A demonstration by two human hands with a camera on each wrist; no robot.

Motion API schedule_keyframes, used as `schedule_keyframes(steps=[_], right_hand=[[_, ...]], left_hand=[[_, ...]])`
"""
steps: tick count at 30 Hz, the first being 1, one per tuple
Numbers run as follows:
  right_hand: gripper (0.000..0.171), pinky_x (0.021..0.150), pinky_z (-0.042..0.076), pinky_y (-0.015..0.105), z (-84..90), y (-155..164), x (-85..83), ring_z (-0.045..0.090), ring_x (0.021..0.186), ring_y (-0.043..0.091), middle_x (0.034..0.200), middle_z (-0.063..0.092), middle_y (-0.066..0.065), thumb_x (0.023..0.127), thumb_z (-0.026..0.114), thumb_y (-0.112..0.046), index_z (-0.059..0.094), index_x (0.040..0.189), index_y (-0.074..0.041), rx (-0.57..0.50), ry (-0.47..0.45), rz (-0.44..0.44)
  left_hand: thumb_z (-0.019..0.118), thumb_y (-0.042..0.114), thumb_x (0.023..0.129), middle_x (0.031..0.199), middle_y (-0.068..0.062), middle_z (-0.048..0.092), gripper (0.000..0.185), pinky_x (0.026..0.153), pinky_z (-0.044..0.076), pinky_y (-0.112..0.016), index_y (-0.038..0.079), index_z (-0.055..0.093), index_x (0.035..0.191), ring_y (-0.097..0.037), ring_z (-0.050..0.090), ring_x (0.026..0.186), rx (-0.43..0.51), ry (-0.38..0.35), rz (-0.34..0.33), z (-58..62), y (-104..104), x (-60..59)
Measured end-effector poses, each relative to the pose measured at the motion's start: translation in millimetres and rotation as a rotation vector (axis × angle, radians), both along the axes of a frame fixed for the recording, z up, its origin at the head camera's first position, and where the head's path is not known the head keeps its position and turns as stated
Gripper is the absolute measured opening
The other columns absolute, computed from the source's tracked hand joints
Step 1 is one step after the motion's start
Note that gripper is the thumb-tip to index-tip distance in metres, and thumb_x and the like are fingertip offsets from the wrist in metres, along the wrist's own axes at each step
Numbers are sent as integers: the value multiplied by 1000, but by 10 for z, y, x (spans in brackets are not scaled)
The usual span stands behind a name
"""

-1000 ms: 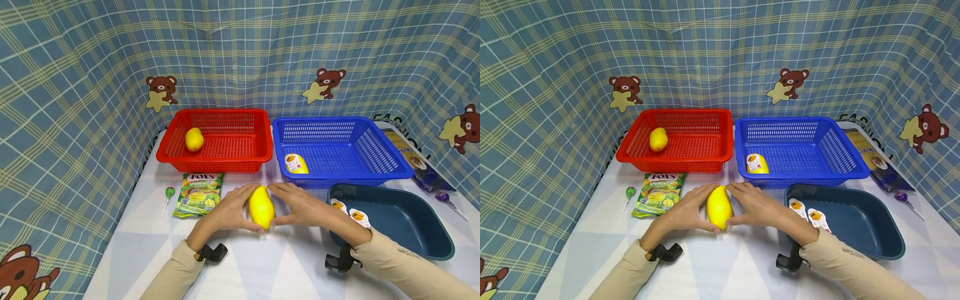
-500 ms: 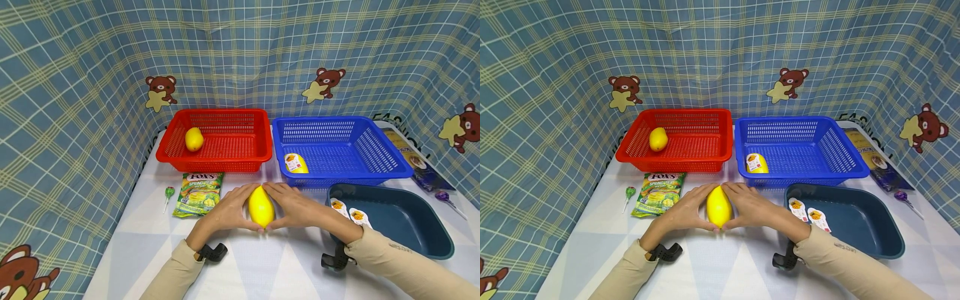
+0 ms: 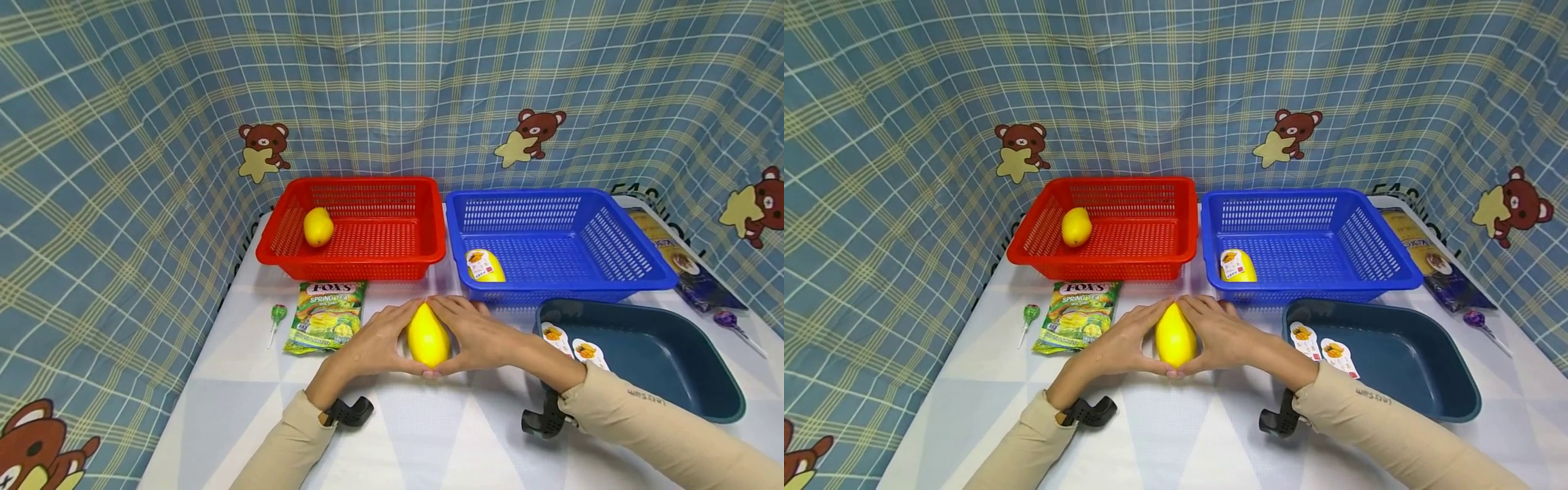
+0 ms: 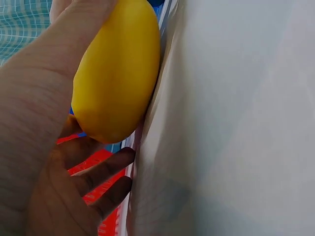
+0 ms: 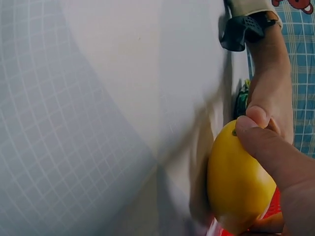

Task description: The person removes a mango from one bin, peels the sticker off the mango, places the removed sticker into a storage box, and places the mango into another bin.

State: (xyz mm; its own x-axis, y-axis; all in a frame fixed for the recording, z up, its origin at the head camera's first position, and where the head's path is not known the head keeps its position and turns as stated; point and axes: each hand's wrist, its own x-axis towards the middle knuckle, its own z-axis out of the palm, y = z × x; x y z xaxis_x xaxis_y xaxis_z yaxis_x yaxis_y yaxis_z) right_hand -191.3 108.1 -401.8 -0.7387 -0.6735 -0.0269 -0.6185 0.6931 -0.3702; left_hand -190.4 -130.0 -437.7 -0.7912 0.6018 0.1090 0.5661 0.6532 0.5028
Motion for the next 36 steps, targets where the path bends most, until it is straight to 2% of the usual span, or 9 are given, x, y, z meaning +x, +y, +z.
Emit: schedule_keyframes(steps=[4,8,13,18,27,36], right_hand=[[119,106,27,69,1,5,-9,30,141,30,160,32,9,69,82,-65,29,157,-6,-12,12,1],[117,106,26,71,8,-1,-13,31,140,31,160,32,10,69,84,-62,30,157,-6,-13,6,-7],[116,106,24,73,21,-28,-18,32,140,31,160,32,10,70,83,-63,31,157,-6,-10,-2,-7],[117,106,26,71,19,-40,-10,32,140,31,160,32,11,70,83,-62,30,157,-5,2,0,-9],[116,106,28,65,22,-43,-13,33,139,31,160,32,11,70,84,-61,30,157,-5,5,-6,-10],[117,108,25,66,10,-26,6,32,141,31,160,32,10,69,84,-61,29,157,-6,5,-30,-26]], left_hand=[[71,78,70,163,-3,27,121,114,28,-50,16,22,161,-27,34,142,-6,25,-4,59,5,-3],[73,72,75,163,3,27,109,115,25,-54,25,25,160,-26,29,145,52,29,30,154,-17,-5],[71,69,79,159,7,35,94,113,29,-53,32,33,157,-23,34,143,80,73,72,222,-80,-23],[73,64,81,155,4,42,87,113,30,-54,30,40,154,-23,38,140,113,121,82,270,-137,-47],[72,62,82,151,9,44,81,108,38,-52,29,44,151,-19,42,135,151,112,142,337,-305,-50],[73,61,83,150,6,45,81,107,37,-58,30,44,151,-22,41,137,175,99,217,419,-478,-60]])
